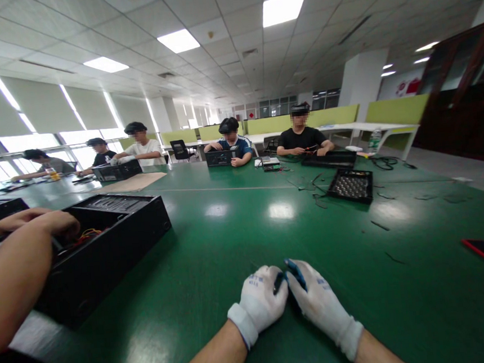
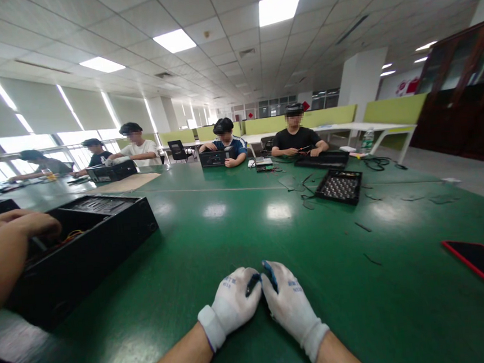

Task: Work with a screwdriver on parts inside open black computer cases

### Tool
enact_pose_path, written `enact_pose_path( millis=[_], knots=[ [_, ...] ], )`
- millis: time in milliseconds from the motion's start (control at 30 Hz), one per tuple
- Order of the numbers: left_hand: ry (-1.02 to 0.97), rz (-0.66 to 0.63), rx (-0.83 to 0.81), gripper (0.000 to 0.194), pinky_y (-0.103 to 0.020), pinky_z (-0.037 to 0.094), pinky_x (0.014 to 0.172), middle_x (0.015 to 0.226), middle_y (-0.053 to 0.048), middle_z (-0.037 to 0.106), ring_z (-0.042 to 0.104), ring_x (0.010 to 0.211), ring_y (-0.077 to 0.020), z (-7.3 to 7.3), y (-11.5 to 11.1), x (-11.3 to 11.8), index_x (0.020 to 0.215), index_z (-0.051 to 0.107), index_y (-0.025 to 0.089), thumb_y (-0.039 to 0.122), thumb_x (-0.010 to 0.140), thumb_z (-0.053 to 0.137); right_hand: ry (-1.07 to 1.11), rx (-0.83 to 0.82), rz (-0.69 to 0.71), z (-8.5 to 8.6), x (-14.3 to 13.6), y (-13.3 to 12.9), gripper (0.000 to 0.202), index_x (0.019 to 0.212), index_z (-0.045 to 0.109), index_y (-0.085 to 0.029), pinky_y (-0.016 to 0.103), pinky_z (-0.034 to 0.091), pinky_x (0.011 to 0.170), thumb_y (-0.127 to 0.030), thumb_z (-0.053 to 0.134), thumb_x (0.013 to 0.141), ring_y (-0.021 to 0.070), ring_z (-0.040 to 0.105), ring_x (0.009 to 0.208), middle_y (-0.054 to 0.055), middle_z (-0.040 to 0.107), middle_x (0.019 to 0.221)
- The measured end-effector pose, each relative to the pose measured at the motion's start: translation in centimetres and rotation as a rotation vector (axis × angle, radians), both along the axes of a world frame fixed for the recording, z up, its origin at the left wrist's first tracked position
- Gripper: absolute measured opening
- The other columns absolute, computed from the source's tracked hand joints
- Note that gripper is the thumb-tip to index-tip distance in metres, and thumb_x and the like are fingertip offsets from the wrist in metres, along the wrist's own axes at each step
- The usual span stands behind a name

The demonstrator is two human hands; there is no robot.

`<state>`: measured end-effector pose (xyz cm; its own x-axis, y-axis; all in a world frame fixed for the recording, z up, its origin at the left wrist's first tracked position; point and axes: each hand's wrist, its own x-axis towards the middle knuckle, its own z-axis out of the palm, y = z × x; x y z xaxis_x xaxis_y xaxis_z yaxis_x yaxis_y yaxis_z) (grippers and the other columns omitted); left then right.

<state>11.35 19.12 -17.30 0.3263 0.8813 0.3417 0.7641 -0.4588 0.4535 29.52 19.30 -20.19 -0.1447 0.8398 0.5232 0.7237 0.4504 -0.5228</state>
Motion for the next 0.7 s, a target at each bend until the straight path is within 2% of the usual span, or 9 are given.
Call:
enact_pose_path(
  millis=[100,367,700],
  knots=[
    [0.004,-0.004,-0.006,0.029,-0.038,0.057,0.089,0.104,-0.009,0.073,0.071,0.096,-0.0254,0.2,-0.1,0.0,0.111,0.069,0.019,0.037,0.099,0.050,0.013,-0.015,-0.005,0.2,-0.1,-0.1,0.037,0.122,0.069,-0.024,0.048,0.052,0.108,-0.044,0.049,0.097,0.0305,0.066,0.122,0.013,0.072,0.125],
    [-0.004,-0.009,0.000,0.028,-0.038,0.058,0.089,0.103,-0.009,0.074,0.071,0.095,-0.0252,0.1,0.0,-0.1,0.111,0.070,0.020,0.037,0.099,0.051,0.056,-0.165,-0.067,1.1,-0.6,-0.2,0.049,0.129,0.065,-0.016,0.047,0.051,0.111,-0.049,0.045,0.099,0.0301,0.065,0.125,0.017,0.069,0.131],
    [-0.016,-0.023,0.001,0.028,-0.038,0.058,0.089,0.105,-0.008,0.074,0.071,0.096,-0.0246,-0.1,0.1,-0.3,0.110,0.070,0.020,0.039,0.099,0.051,-0.071,0.044,-0.022,0.4,0.1,-0.2,0.036,0.124,0.067,-0.024,0.043,0.057,0.101,-0.042,0.049,0.099,0.0277,0.069,0.117,0.012,0.072,0.124]
  ],
)
